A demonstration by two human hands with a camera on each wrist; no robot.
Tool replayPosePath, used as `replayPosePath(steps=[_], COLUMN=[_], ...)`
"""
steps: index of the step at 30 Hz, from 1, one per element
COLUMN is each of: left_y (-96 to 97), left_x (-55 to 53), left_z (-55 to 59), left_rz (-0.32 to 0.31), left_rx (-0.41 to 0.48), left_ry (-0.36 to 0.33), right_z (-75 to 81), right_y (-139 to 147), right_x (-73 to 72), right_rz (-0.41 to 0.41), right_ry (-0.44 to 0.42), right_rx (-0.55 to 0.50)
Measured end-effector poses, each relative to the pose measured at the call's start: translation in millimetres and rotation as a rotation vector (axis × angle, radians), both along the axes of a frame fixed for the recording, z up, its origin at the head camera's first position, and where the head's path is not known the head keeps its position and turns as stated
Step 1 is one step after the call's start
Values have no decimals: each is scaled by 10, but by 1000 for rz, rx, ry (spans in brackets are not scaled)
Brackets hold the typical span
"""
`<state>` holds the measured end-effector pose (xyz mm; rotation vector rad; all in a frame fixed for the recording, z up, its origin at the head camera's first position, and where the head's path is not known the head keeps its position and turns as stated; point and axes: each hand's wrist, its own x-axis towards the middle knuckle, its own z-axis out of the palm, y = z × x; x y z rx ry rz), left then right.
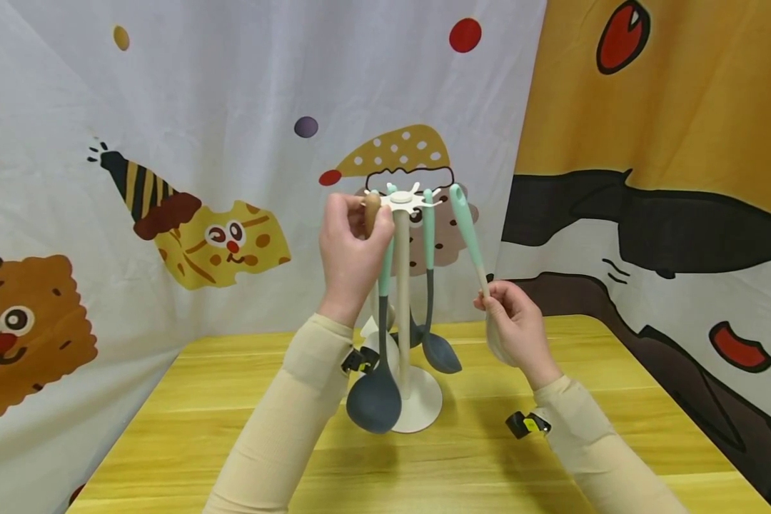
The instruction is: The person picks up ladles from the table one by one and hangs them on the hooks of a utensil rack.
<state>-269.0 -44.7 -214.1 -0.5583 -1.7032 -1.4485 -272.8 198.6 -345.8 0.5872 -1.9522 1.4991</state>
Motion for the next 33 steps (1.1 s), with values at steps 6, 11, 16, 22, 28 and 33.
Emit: replayPosePath(steps=[6, 11, 16, 22, 28, 33], left_y=[2, 1, 3, 2, 4, 3], left_x=[-2, 2, -7, -10, -7, -12], left_z=[-2, 0, 1, 4, 3, -1], left_rz=[3, 4, -1, 18, 15, 20], left_rx=[-1, -4, 3, -4, -1, -6], left_ry=[0, 1, 3, 11, 12, 12], right_z=[-28, -36, -42, -52, -64, -72], right_y=[-22, -44, -64, -76, -86, -106], right_x=[4, 18, 25, 26, 41, 64], right_rz=[3, 18, 29, 35, 36, 56], right_ry=[-2, 13, 11, -8, -26, -34], right_rx=[16, 14, 15, 22, 34, 30])
